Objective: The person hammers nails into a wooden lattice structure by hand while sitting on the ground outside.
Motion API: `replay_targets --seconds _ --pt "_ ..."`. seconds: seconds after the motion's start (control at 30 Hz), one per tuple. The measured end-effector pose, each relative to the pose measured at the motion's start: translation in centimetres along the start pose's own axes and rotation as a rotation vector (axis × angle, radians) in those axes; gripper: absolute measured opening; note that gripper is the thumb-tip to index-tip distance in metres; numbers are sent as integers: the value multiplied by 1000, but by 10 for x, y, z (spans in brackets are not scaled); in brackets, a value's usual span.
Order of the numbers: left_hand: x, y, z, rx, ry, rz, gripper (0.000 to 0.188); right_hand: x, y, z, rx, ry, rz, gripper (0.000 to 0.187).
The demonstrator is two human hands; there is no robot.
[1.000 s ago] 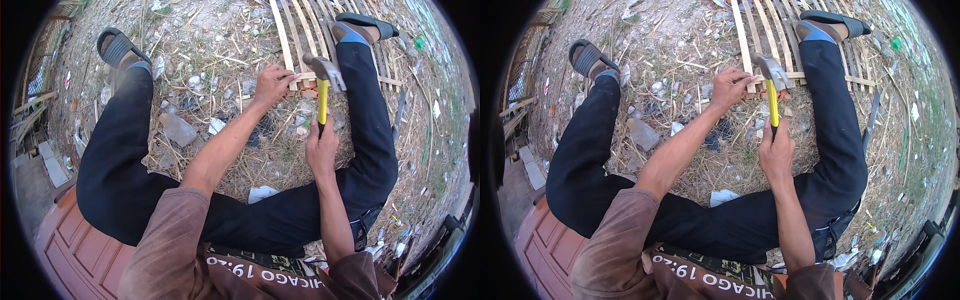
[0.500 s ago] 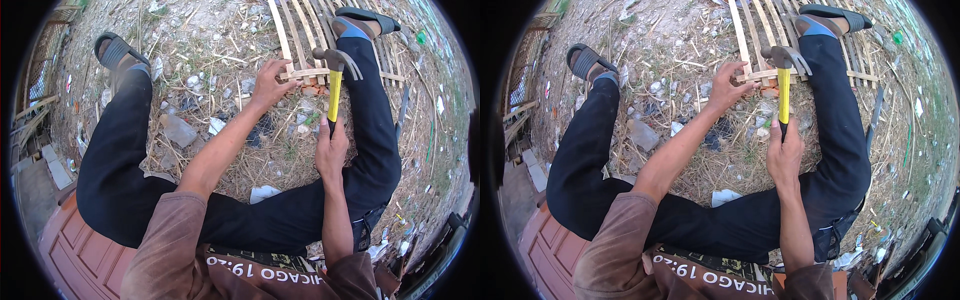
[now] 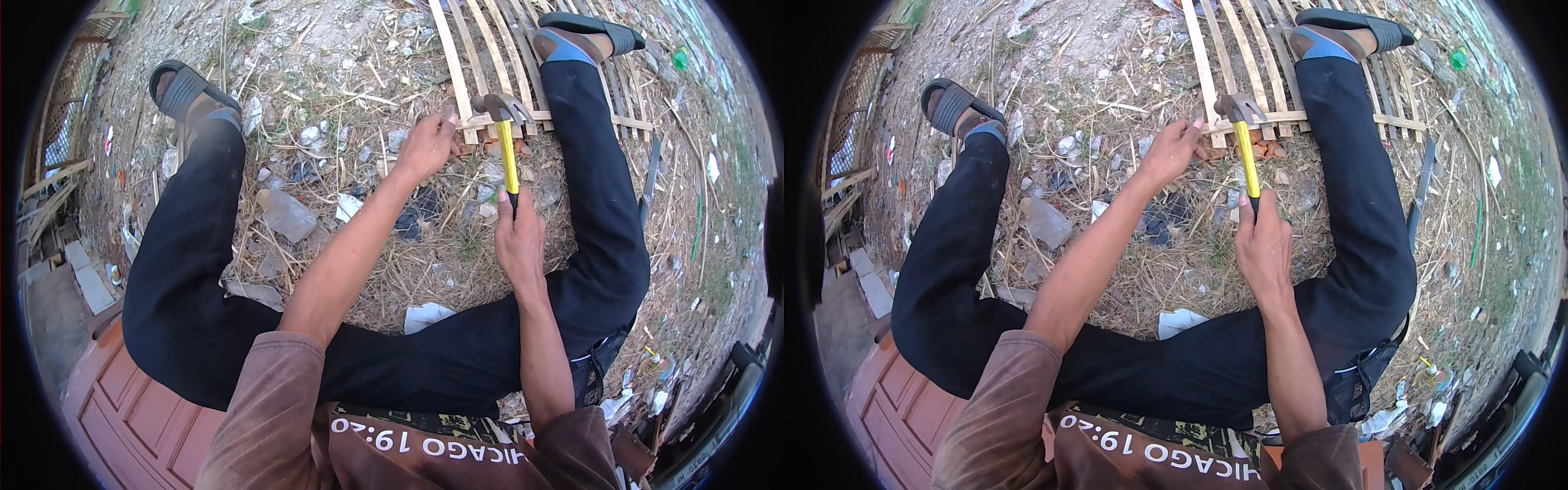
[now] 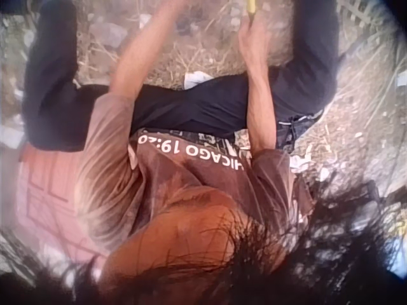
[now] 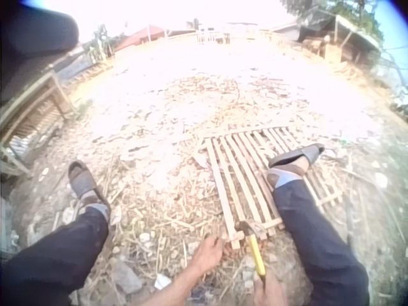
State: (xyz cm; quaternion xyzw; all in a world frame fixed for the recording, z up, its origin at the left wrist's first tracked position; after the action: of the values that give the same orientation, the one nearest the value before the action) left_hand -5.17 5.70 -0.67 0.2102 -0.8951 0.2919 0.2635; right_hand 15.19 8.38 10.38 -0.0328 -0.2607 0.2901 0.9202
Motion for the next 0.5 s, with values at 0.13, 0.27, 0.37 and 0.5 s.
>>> replay_targets --seconds 0.13,0.27,0.37,0.5 --pt "-29 4 19 75 -299 88 45 -5 9 -5 -24 -118 16 20" --pt "-26 2 19 37 -259 51 44 15 8 40 56 2 -35 23" --pt "-27 0 20 78 -372 99 40 25 3 57 94 124 -95 25" --pt "-29 -4 13 82 -459 142 39 4 3 6 115 -2 -87 25"
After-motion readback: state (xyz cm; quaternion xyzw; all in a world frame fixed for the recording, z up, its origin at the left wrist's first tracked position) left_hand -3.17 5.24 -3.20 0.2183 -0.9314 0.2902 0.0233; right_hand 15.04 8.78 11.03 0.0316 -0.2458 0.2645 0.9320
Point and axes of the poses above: each hand's wrist, its own y-axis towards the middle knuckle, its own x-axis out of the back of the hand, z = x × y, the point moved 10 cm from there along y, towards the middle knuckle, and after that the axes turned 15 degrees about y, right-handed, at the moved point
